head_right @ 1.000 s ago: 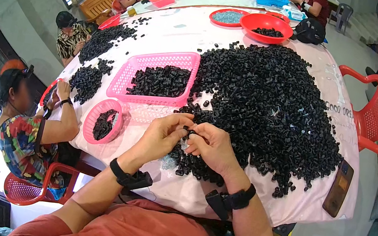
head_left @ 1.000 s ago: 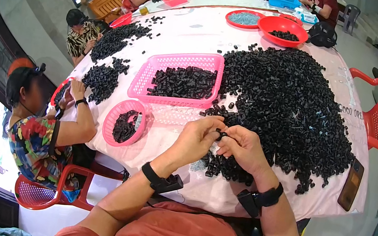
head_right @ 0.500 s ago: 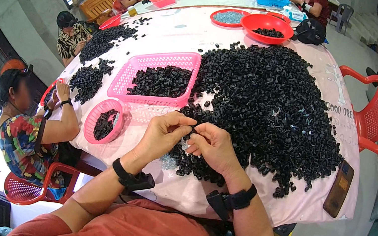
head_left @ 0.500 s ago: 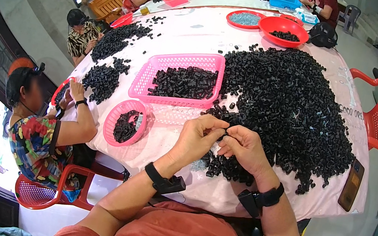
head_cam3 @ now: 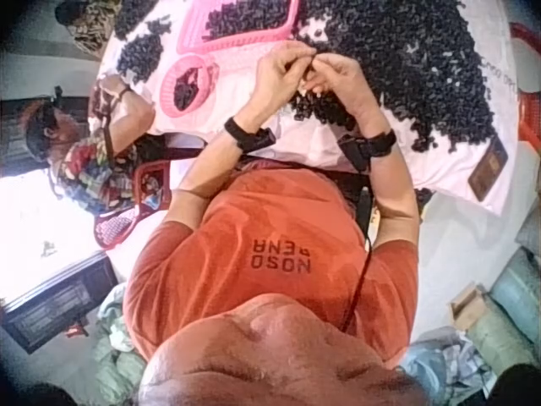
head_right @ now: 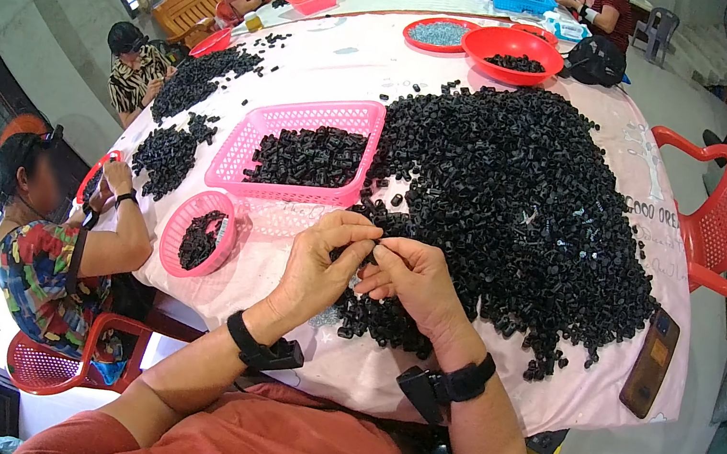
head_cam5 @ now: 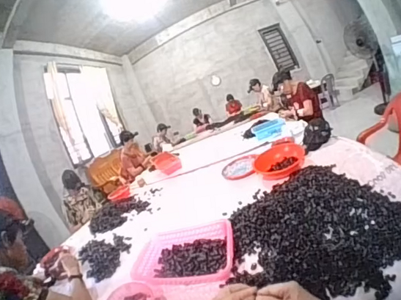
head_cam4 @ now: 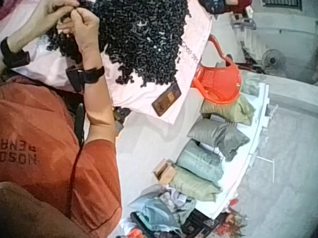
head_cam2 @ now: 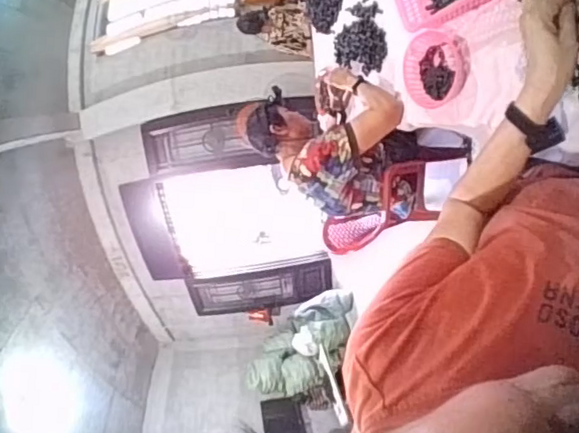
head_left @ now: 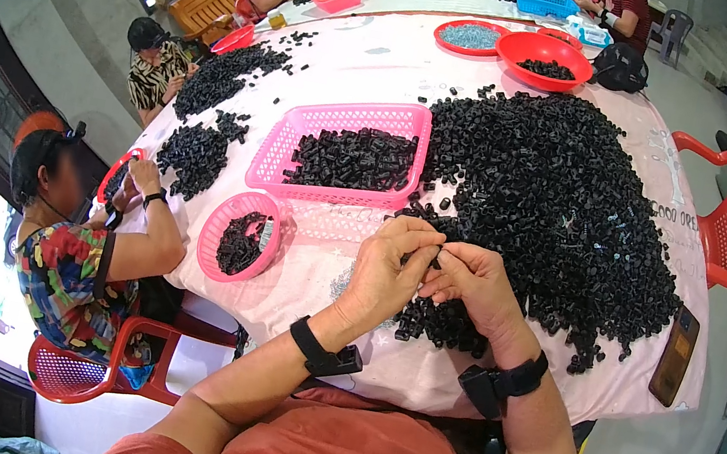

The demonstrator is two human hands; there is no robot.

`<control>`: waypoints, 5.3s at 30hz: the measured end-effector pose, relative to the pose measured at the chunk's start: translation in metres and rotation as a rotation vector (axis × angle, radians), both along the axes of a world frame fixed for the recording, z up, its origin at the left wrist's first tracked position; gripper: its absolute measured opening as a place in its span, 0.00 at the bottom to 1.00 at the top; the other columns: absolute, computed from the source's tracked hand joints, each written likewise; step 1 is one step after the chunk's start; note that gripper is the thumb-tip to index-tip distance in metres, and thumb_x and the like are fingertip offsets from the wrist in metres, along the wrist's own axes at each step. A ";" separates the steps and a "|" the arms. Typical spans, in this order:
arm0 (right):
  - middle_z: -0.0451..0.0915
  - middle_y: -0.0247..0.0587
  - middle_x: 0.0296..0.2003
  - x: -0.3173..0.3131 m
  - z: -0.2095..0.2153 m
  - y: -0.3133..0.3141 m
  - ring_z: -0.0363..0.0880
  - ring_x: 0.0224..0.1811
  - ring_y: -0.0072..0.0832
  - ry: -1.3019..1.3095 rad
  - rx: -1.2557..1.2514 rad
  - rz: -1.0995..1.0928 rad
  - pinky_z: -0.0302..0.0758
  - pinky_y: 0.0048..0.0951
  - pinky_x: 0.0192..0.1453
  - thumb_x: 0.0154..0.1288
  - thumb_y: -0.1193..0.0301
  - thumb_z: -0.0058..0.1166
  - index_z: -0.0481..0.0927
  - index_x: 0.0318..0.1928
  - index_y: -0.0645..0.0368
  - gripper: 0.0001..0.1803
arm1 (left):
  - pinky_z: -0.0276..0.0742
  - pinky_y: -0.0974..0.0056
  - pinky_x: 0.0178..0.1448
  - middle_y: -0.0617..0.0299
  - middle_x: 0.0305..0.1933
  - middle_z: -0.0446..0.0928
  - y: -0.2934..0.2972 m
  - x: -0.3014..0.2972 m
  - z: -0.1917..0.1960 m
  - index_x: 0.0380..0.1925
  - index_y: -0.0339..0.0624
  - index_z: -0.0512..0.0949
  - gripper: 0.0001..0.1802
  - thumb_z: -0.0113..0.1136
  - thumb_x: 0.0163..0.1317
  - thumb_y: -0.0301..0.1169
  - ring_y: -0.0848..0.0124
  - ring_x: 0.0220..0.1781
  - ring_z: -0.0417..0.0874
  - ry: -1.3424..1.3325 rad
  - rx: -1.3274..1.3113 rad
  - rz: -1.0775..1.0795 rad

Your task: Sorting and assembling small black plastic shoe components at a large table.

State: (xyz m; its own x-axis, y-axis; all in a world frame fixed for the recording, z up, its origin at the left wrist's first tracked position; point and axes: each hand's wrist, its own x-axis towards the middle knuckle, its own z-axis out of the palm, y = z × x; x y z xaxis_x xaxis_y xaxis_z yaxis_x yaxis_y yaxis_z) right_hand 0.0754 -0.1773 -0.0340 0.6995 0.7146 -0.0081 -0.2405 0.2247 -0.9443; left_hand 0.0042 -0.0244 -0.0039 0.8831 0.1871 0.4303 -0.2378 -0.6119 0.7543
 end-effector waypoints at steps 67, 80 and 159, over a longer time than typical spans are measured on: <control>0.84 0.30 0.31 0.001 -0.017 0.007 0.80 0.28 0.13 0.028 0.051 -0.139 0.78 0.17 0.32 0.74 0.70 0.55 0.85 0.43 0.64 0.10 | 0.79 0.50 0.53 0.38 0.48 0.80 -0.012 -0.002 -0.008 0.55 0.26 0.74 0.23 0.62 0.59 0.23 0.44 0.47 0.82 -0.106 0.458 0.013; 0.84 0.32 0.31 0.005 -0.018 0.005 0.81 0.28 0.15 0.022 0.084 -0.200 0.79 0.18 0.32 0.75 0.67 0.54 0.84 0.41 0.64 0.12 | 0.79 0.50 0.46 0.42 0.41 0.81 -0.012 0.007 -0.001 0.50 0.31 0.78 0.18 0.62 0.59 0.24 0.45 0.43 0.83 -0.062 0.399 -0.033; 0.87 0.44 0.36 -0.007 -0.007 0.009 0.88 0.38 0.24 -0.304 -0.119 -0.059 0.84 0.23 0.41 0.66 0.81 0.56 0.81 0.44 0.70 0.08 | 0.77 0.72 0.44 0.65 0.38 0.81 0.040 -0.010 -0.004 0.43 0.34 0.79 0.07 0.57 0.67 0.16 0.79 0.40 0.82 0.468 -0.284 -0.231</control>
State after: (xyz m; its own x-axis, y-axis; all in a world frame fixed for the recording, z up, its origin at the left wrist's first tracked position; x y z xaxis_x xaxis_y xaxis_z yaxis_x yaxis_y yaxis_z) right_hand 0.0687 -0.1685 -0.0415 0.7228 0.6795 0.1262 0.0666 0.1133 -0.9913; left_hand -0.0059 0.0160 -0.0078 0.9984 0.0180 -0.0538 0.0567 -0.3429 0.9377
